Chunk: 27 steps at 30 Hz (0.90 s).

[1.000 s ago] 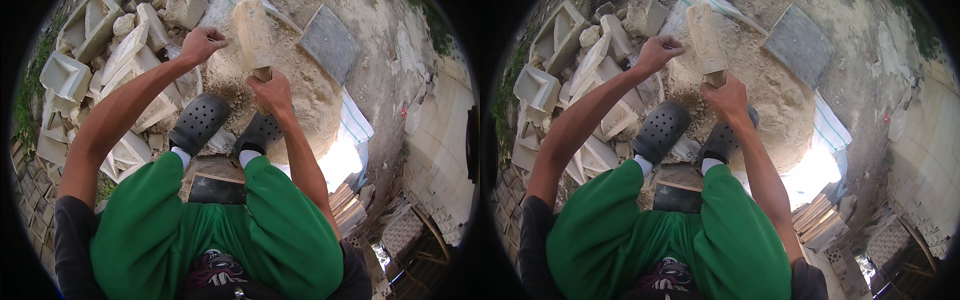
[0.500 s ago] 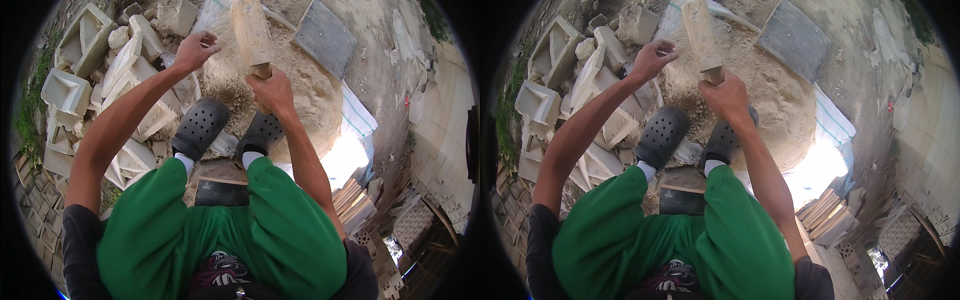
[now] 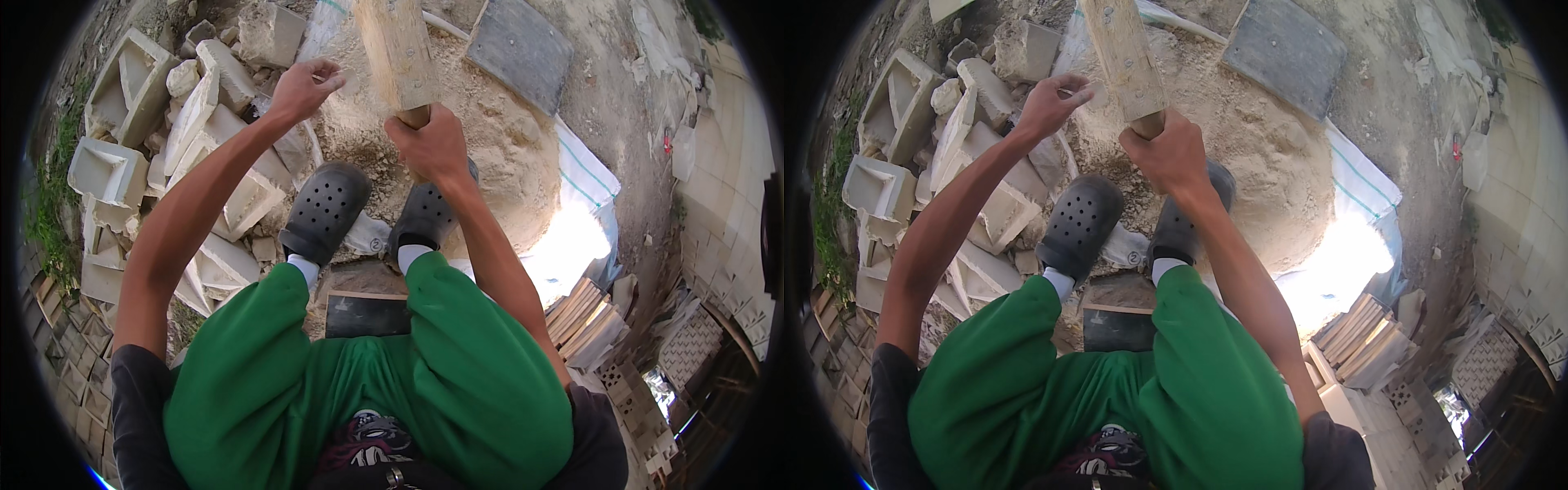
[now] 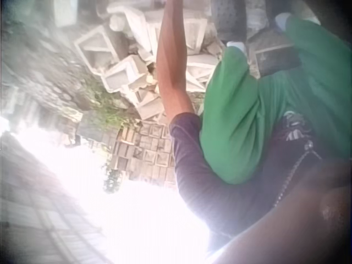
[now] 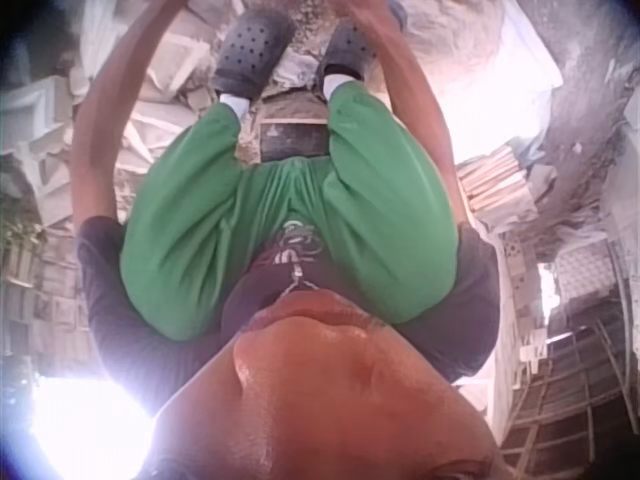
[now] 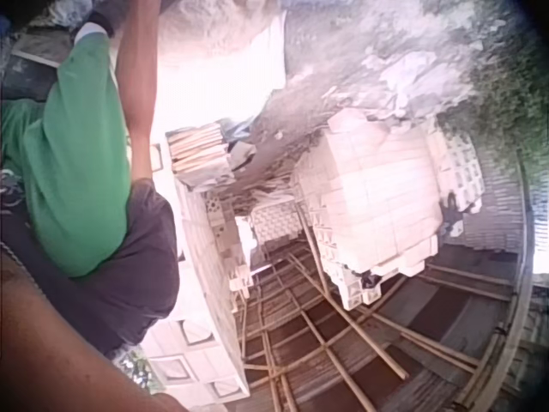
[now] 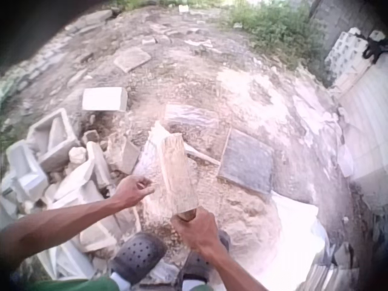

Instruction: The person uses a wooden mallet to repeatedly strike a small piece of stone on a pile of sand. The person holds the stone with one hand and strikes it with the mallet in the other hand, breaking it into smaller fragments.

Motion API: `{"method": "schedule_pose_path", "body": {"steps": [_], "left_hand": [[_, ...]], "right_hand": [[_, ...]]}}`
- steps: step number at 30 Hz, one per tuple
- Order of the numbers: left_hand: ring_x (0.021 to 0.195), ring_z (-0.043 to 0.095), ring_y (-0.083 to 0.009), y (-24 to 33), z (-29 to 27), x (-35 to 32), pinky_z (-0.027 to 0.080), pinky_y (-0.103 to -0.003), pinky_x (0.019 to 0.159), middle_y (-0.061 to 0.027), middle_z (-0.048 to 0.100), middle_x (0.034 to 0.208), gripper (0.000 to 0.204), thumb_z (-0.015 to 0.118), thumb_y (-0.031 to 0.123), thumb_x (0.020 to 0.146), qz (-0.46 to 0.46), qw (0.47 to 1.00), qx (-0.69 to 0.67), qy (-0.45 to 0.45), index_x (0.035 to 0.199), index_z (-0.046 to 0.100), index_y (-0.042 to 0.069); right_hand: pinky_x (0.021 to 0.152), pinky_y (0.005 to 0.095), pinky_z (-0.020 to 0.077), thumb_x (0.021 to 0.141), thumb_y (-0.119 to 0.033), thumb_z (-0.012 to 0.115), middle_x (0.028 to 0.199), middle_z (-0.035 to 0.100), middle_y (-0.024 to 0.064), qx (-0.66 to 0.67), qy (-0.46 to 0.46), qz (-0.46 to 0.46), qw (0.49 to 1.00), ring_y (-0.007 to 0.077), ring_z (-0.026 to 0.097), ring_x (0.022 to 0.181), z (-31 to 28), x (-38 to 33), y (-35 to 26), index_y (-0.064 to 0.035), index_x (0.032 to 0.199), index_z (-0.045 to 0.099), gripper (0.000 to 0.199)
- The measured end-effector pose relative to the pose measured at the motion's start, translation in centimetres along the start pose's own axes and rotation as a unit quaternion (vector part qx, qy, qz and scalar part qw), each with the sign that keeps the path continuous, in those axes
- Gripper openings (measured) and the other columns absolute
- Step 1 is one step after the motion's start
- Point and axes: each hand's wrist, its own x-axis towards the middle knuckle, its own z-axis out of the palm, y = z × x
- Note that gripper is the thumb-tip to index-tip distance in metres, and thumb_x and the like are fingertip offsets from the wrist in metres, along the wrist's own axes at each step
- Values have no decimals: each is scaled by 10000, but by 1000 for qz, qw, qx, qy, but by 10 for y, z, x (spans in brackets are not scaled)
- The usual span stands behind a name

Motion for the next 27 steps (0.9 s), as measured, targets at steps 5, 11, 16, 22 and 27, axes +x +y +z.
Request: {"method": "schedule_pose_path", "body": {"steps": [5, 11, 16, 22, 27], "left_hand": [[918, 726, -245, 4, 2, 1, 545, -374, 849, -136, 757, 1006, 431, 734, 397, 886, 21, 1000, -7, 16, 1133, 729, 44], [788, 714, -194, 8, -3, -5, 550, -341, 752, -125, 758, 918, 432, 727, 387, 902, 21, 1000, 3, -15, 1113, 726, 9], [790, 674, -118, 13, -2, -8, 536, -264, 713, -60, 693, 856, 309, 770, 255, 913, -104, 983, -129, -78, 1032, 684, -16], [856, 688, -130, 15, 9, -15, 566, -253, 786, -79, 690, 963, 292, 728, 210, 946, -120, 946, -296, -52, 1079, 636, -33], [857, 695, -133, 8, 9, -9, 556, -254, 774, -103, 712, 968, 344, 731, 243, 944, -131, 962, -233, -55, 1104, 621, -41]], "right_hand": [[757, 412, 571, 751, -309, 734, 872, 734, 225, -28, -43, 30, 998, 338, 737, 841, 21, 18, 35, 44, 1063, 686, 473], [721, 376, 575, 755, -318, 732, 828, 736, 166, 16, -87, 115, 989, 254, 733, 707, -2, 13, 13, 11, 1060, 701, 449], [629, 335, 565, 769, -319, 727, 785, 721, 129, 17, -48, 100, 994, 218, 708, 609, -12, 15, 35, 5, 1057, 700, 434], [511, 323, 527, 832, -255, 745, 695, 639, 72, 73, -49, 120, 989, 176, 644, 539, -22, 5, 27, 13, 962, 652, 312], [674, 361, 563, 795, -327, 727, 772, 717, 140, 30, -50, 103, 993, 236, 715, 647, -20, 0, 7, 8, 1034, 691, 413]]}}
